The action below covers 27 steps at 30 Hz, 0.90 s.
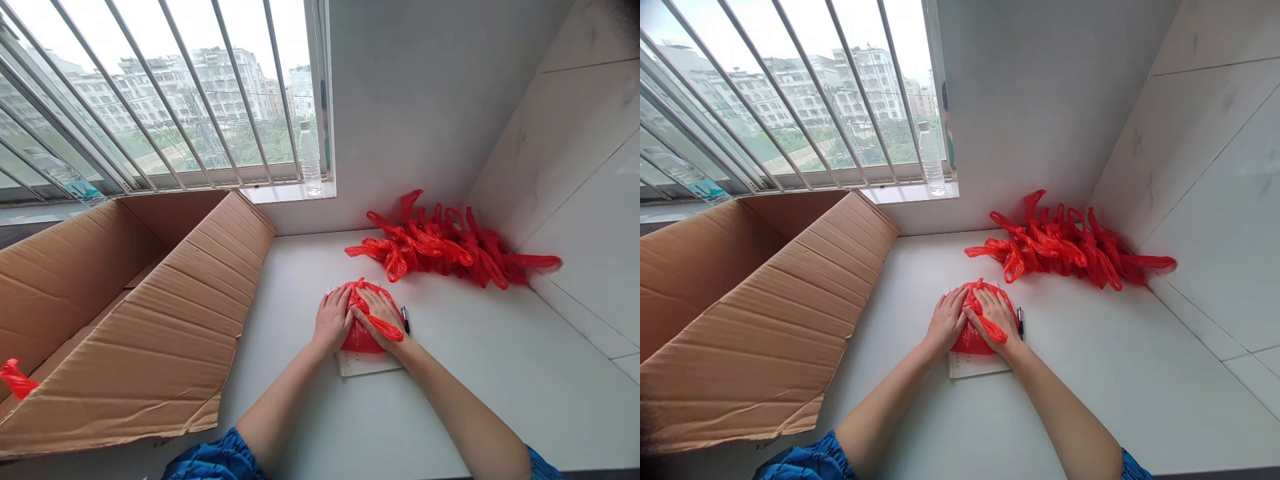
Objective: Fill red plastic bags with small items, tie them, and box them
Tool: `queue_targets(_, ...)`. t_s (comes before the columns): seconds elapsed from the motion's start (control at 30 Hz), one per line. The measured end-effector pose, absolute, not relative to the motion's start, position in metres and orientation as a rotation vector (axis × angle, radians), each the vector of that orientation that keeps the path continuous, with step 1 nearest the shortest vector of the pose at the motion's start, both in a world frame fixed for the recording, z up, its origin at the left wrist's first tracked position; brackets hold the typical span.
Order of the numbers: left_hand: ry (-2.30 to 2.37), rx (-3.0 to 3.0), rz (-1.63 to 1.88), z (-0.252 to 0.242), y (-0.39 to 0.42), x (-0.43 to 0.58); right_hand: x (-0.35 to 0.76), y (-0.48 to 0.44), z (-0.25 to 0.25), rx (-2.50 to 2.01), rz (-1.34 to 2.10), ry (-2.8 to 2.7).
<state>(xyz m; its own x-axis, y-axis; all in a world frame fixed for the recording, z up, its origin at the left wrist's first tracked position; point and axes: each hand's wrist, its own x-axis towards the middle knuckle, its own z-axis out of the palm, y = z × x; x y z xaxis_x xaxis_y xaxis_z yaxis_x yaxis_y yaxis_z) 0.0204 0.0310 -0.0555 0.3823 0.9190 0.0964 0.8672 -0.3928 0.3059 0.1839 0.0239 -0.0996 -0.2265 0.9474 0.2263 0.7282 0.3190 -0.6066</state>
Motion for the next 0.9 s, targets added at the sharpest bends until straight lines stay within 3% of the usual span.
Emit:
queue_targets(0.6, 1.543, 2.370, 0.466, -0.055, 0.032, 0.018, 0.192, 0.022, -0.091, -1.333, 0.543, -1.992)
queue_targets(0.73, 1.446, 2.286, 0.453, -0.030, 0.028, 0.009, 0.210, 0.015, -0.070, -1.099, 0.535, -1.897)
queue_targets(0.9, 1.241, 2.467, 0.382, 0.025, -0.001, 0.014, 0.210, -0.019, -0.025, -0.855, 0.827, -1.652)
